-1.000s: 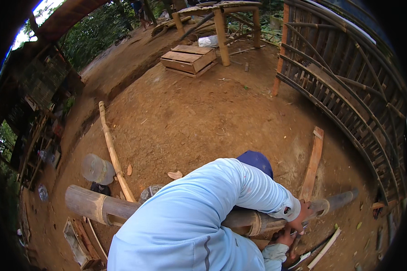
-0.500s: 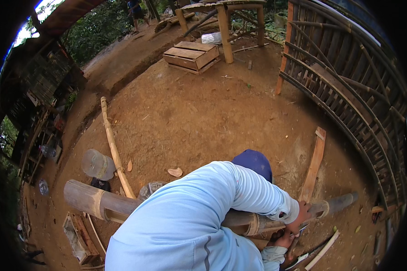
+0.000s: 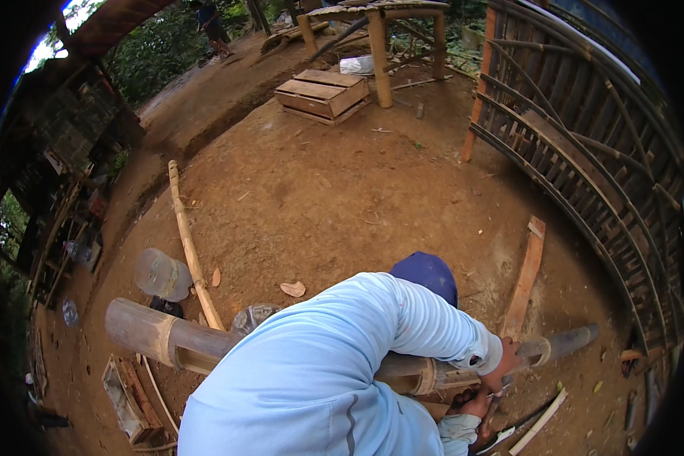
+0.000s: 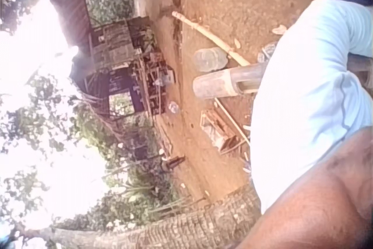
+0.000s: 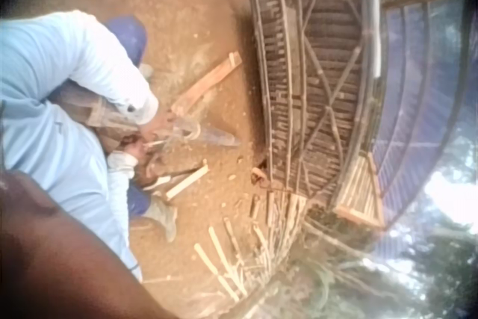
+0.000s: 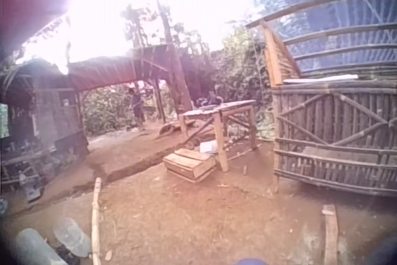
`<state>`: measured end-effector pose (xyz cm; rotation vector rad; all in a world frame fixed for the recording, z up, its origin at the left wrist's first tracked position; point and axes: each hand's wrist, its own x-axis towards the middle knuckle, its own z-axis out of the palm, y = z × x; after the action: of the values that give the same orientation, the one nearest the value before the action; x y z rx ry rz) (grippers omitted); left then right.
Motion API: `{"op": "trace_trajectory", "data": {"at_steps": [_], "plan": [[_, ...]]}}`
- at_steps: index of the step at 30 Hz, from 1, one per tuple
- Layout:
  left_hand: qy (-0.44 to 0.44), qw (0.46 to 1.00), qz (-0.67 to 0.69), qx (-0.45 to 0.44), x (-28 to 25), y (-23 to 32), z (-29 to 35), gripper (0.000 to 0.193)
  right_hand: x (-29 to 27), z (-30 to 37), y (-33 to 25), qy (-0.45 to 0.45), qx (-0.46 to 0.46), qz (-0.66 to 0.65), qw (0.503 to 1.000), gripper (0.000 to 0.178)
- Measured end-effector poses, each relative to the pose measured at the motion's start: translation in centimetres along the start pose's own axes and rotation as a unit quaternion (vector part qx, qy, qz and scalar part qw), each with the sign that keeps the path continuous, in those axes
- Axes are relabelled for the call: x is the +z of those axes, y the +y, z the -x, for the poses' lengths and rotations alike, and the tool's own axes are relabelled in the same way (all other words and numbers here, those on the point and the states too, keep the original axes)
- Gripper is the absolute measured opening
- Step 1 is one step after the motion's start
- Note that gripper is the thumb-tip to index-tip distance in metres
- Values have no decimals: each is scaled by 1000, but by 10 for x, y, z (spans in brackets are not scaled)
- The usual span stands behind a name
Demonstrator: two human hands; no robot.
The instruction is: The person sits on the ground and uses a knife to carve and shape a long piece of bamboo. They hold the bamboo with one hand and carefully remove material with the other, creating a hollowed section.
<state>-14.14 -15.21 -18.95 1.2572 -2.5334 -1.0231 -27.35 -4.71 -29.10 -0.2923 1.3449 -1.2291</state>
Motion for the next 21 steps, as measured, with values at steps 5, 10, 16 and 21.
{"op": "trace_trajectory", "data": {"at_steps": [5, 10, 16, 21], "plan": [[13, 1000, -3, 0, 5, -1, 0, 90, 12, 13, -5, -6, -8, 5, 1000, 20], [-6, 1000, 2, -2, 2, 0, -1, 91, 14, 13, -5, 14, -1, 3, 1000, 21], [48, 999, -7, -6, 21, -6, -9, 90, 8, 6, 0, 19, 5, 24, 1000, 22], [46, 999, -12, 2, 15, -1, -6, 93, 10, 6, -2, 29, 5, 28, 999, 23]]}}
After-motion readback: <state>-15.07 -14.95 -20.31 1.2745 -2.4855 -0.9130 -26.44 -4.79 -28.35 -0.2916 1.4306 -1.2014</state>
